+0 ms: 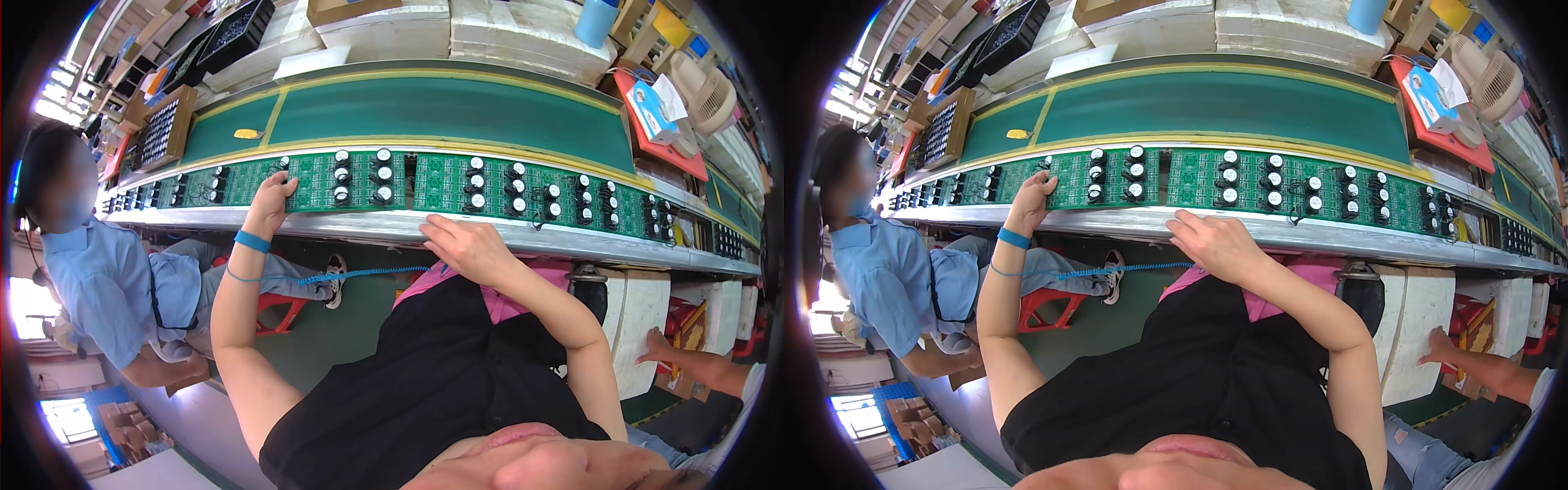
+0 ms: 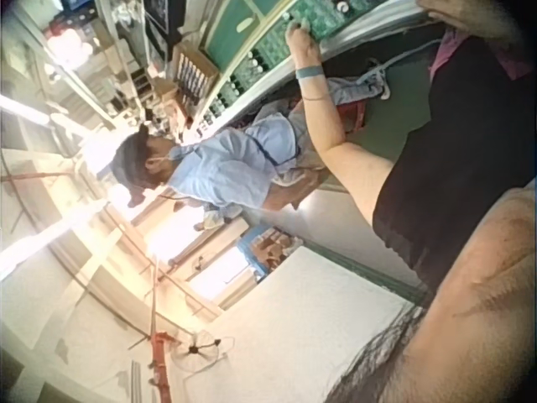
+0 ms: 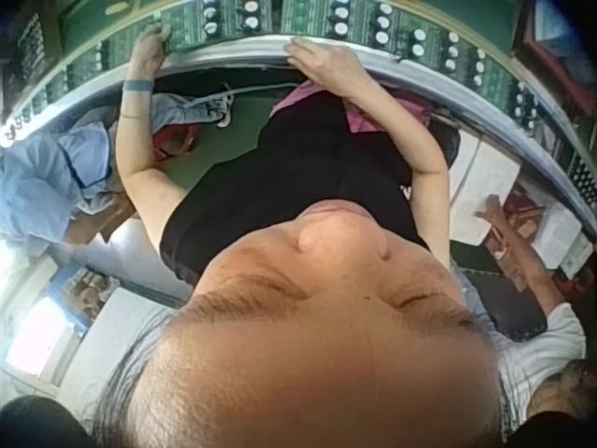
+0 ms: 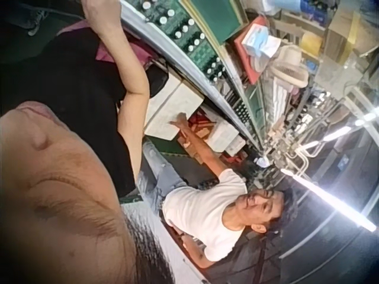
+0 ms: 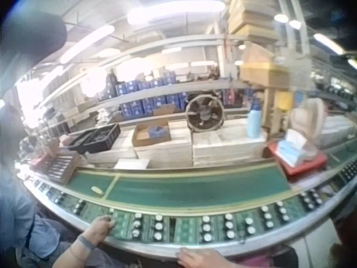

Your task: Assembling electronic components onto PCB boards on a production line.

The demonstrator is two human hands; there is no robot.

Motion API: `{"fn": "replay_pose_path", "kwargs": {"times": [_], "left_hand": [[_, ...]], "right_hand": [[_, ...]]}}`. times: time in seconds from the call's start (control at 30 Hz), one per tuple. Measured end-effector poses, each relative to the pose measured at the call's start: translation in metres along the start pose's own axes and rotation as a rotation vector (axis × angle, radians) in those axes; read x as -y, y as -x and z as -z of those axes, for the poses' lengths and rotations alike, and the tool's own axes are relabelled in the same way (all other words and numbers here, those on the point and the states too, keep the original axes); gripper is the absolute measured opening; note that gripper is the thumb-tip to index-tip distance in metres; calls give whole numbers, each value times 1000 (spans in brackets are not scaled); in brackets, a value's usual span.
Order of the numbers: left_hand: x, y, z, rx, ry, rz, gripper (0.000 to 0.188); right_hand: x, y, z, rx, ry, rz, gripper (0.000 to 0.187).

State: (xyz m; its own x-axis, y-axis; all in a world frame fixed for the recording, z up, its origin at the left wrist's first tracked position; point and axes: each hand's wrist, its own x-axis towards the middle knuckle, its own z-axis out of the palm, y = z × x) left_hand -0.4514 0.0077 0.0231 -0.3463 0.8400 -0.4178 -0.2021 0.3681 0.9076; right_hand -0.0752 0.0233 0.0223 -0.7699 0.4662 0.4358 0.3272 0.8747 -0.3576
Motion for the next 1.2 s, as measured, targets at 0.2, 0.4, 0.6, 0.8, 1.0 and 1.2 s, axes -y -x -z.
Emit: {"fn": "replay_pose_path", "kwargs": {"times": [0.2, 0.4, 0.6, 0.8, 1.0, 1.2], "left_hand": [[4, -10, -9, 41, -30, 28, 23], [6, -24, -7, 84, -43, 27, 27], [11, -31, -8, 31, -351, -76, 30], [7, -22, -25, 33, -444, 23, 54], [23, -29, -27, 47, -478, -94, 42], [35, -41, -7, 73, -774, -251, 54]], "right_hand": [[-1, 7, 2, 1, -18, -10, 26], [0, 9, 5, 21, -9, 3, 29], [-3, 10, 3, 71, 11, 3, 27], [-4, 13, 1, 78, 11, 14, 23], [-6, 19, 4, 65, 37, 0, 21], [-6, 34, 10, -1, 49, -1, 21]]}}
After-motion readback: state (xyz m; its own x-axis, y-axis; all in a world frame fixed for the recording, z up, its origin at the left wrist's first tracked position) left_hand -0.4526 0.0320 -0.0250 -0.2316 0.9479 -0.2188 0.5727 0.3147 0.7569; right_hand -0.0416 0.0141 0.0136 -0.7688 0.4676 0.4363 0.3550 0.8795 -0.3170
